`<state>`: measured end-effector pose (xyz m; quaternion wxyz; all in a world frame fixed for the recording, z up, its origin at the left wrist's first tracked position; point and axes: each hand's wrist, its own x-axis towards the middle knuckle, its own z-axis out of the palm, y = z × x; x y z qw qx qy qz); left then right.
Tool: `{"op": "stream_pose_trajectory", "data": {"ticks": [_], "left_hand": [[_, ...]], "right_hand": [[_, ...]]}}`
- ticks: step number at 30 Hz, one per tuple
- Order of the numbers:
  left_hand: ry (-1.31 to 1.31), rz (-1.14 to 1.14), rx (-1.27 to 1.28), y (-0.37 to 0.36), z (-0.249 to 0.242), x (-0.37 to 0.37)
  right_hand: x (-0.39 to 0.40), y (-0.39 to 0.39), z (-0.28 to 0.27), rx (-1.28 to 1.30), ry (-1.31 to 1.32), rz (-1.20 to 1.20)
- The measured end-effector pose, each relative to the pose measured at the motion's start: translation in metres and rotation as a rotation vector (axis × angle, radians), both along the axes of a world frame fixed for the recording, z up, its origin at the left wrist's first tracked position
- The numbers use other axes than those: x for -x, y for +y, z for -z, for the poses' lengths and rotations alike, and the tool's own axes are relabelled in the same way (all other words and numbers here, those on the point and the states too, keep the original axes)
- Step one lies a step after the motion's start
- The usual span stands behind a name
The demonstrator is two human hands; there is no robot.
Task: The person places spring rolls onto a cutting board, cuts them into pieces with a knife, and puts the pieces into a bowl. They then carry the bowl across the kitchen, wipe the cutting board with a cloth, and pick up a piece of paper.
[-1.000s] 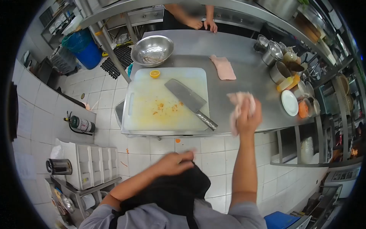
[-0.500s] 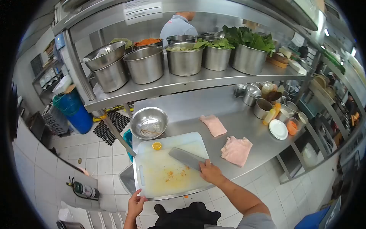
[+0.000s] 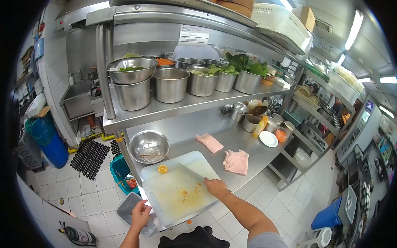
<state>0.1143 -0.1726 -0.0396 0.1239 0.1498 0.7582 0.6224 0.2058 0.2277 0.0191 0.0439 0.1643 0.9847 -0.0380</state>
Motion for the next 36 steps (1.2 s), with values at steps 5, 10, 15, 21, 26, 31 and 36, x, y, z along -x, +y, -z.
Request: {"op": "stream_pose_trajectory", "data": {"ticks": [5, 10, 15, 21, 26, 31, 36], "left_hand": [[0.278, 0.049, 0.085, 0.049, -0.016, -0.006], [0.48, 0.088, 0.143, 0.093, -0.017, -0.019], [0.486, 0.004, 0.19, 0.106, -0.013, -0.025], [0.415, -0.058, 0.295, 0.114, -0.01, -0.033], [0.457, -0.074, 0.352, 0.133, 0.01, -0.029], [0.416, -0.052, 0.391, 0.132, 0.008, -0.017], [0.377, -0.058, 0.339, 0.119, 0.012, -0.011]], "right_hand": [[-0.037, -0.047, -0.018, 0.061, -0.164, -0.117], [-0.066, -0.045, -0.033, 0.375, 0.087, -0.026], [-0.127, -0.003, -0.011, 1.24, 0.383, 0.661], [-0.17, 0.007, 0.03, 1.475, 0.353, 0.877], [-0.135, -0.04, 0.01, 1.214, 0.153, 0.569], [-0.137, -0.028, 0.047, 1.304, 0.319, 0.724], [-0.126, -0.031, 0.034, 1.355, 0.255, 0.799]]}}
